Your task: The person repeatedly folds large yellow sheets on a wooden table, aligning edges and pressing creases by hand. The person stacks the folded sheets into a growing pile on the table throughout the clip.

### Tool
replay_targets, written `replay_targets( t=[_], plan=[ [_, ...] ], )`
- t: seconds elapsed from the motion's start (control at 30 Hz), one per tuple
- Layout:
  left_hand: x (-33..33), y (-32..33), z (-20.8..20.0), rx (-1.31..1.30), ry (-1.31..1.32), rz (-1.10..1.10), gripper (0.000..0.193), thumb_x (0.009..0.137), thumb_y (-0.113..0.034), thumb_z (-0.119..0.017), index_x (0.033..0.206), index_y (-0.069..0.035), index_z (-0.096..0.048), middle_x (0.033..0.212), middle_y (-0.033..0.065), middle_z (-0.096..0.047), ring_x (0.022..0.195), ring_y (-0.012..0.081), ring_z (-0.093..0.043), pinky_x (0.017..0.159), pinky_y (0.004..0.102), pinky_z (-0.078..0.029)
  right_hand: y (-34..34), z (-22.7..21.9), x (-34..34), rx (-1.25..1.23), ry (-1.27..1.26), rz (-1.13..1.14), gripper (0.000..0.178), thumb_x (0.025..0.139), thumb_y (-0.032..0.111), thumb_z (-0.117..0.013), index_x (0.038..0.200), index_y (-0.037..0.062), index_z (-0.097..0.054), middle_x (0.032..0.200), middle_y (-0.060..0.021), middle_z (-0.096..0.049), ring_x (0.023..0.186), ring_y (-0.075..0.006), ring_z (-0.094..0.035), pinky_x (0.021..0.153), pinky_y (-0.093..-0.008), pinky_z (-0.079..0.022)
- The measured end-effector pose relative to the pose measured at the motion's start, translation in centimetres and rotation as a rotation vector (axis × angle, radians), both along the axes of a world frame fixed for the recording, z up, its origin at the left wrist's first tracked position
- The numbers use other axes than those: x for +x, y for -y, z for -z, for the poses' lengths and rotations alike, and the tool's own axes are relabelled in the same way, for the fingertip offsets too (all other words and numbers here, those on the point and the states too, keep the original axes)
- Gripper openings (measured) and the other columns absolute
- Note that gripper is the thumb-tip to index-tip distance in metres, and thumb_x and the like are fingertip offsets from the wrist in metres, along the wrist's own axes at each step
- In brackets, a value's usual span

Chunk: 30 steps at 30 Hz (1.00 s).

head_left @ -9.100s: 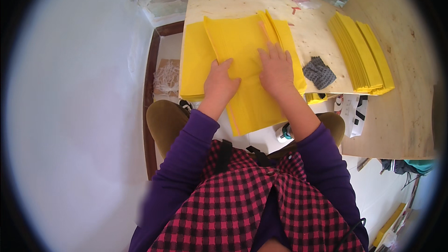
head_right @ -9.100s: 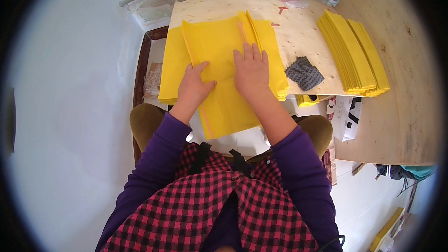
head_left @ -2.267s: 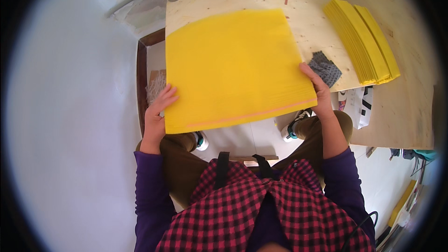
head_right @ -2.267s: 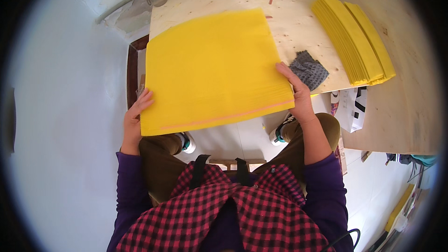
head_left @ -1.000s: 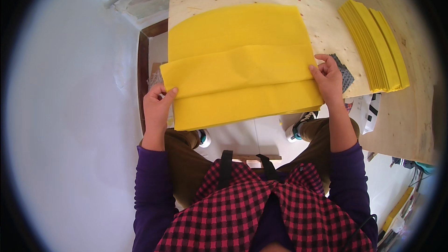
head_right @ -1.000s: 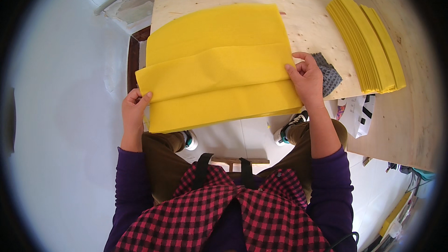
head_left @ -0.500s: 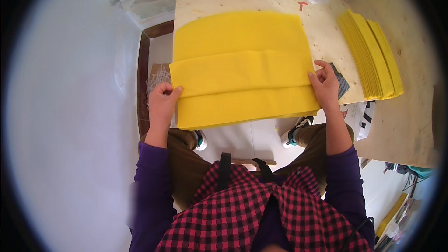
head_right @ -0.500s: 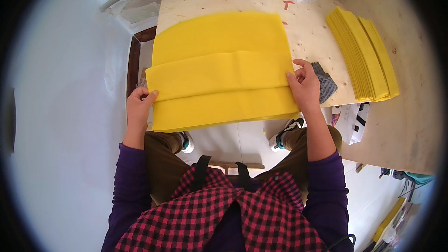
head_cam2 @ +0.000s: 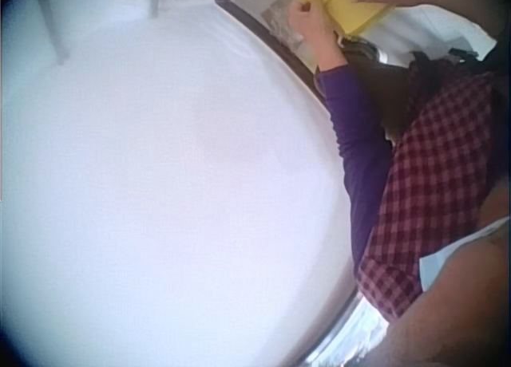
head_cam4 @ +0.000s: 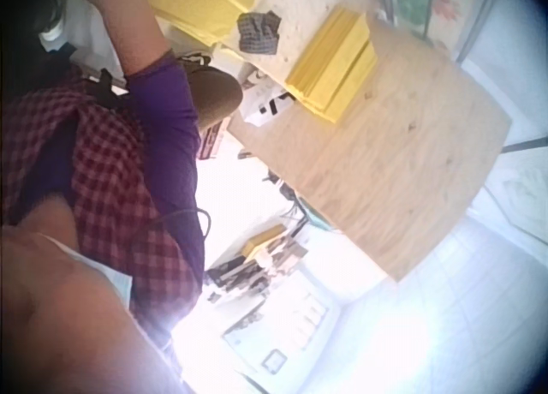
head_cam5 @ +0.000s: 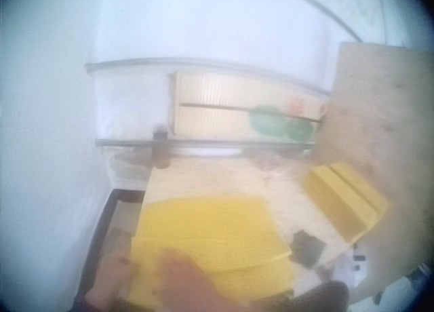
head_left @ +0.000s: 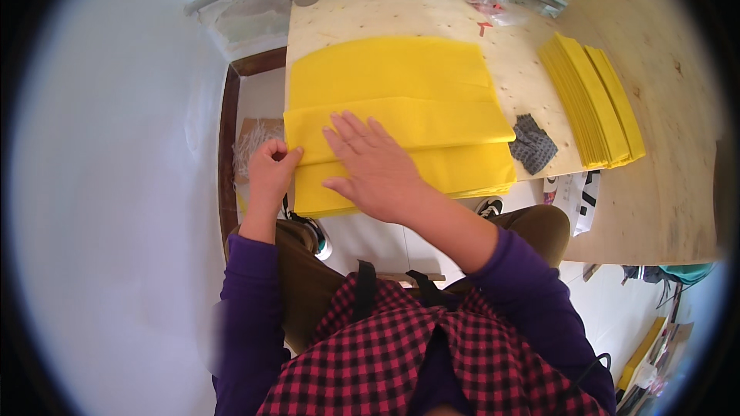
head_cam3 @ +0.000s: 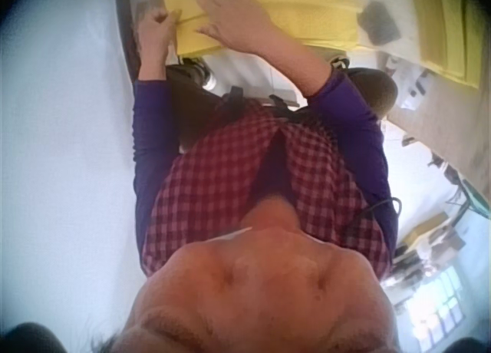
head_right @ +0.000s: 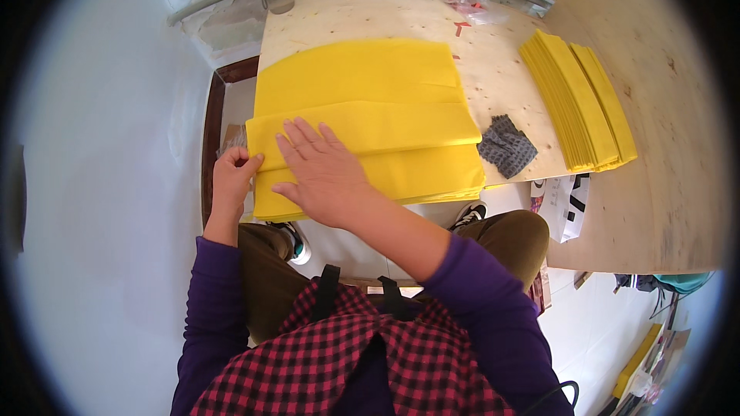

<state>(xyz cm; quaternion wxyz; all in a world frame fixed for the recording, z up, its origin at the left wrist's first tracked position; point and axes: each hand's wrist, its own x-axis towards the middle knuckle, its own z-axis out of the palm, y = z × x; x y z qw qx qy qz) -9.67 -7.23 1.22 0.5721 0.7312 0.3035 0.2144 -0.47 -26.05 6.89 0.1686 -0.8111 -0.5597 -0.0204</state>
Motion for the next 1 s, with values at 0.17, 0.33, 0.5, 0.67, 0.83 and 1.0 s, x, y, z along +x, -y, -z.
replay_targets(
  t=[0.17,0.33,0.5,0.67,0.83,1.0],
  plan=[
    [-0.1,-0.2,0.0,0.014,-0.033,0.008,0.021,0.078,-0.012,-0.072,0.071,-0.002,-0.056,0.064,-0.0012,-0.053,0.06,0.0072,-0.046,0.056,0.0239,-0.039,-1.1,1.8,1.8,-0.195,-0.027,0.243,0.073,0.096,0.05,-0.039,0.147,-0.0001,-0.026,0.155,-0.0157,-0.022,0.145,-0.0262,-0.017,0.118,-0.0432,-0.012],
    [0.2,-0.3,0.7,0.029,-0.027,0.026,0.02,0.079,-0.012,-0.072,0.072,-0.001,-0.056,0.064,-0.0017,-0.052,0.059,0.0068,-0.046,0.056,0.0236,-0.039,6.4,2.5,6.6,-0.285,0.041,0.489,0.076,0.096,0.053,-0.036,0.149,0.0005,-0.02,0.157,-0.0148,-0.017,0.146,-0.0247,-0.014,0.118,-0.0421,-0.01],
    [0.3,-0.2,1.0,-0.062,-0.008,0.035,0.019,0.078,-0.012,-0.072,0.074,-0.001,-0.057,0.064,-0.0029,-0.051,0.059,0.0056,-0.045,0.055,0.0228,-0.038,10.9,2.8,9.4,-0.271,0.04,0.661,0.077,0.096,0.054,-0.034,0.149,-0.0001,-0.02,0.157,-0.0154,-0.016,0.146,-0.0265,-0.014,0.118,-0.0424,-0.011],
    [-0.2,0.6,-0.9,0.414,0.012,-0.055,0.023,0.08,-0.015,-0.072,0.094,-0.001,-0.059,0.093,0.0086,-0.06,0.086,0.0198,-0.056,0.078,0.0331,-0.044,11.0,3.1,9.5,-0.255,0.046,0.671,0.078,0.096,0.056,-0.033,0.149,0.0,-0.02,0.157,-0.0155,-0.016,0.146,-0.0258,-0.014,0.118,-0.0422,-0.011],
    [1.1,5.6,-4.0,0.89,0.228,0.151,0.041,0.085,-0.016,-0.065,0.122,-0.001,-0.054,0.131,0.0205,-0.05,0.126,0.0374,-0.043,0.106,0.0459,-0.033,11.0,2.9,9.4,-0.254,0.015,0.682,0.078,0.096,0.055,-0.034,0.149,0.0003,-0.019,0.157,-0.0154,-0.016,0.146,-0.0257,-0.013,0.118,-0.0421,-0.01],
    [8.8,17.6,-4.3,0.725,0.017,0.667,0.056,0.098,-0.037,-0.043,0.141,-0.001,-0.04,0.148,0.0207,-0.036,0.141,0.0362,-0.025,0.115,0.0449,-0.018,11.1,3.5,9.7,-0.297,0.095,0.656,0.075,0.095,0.05,-0.036,0.15,0.001,-0.019,0.157,-0.0154,-0.016,0.147,-0.0257,-0.013,0.118,-0.0427,-0.01]
  ],
)
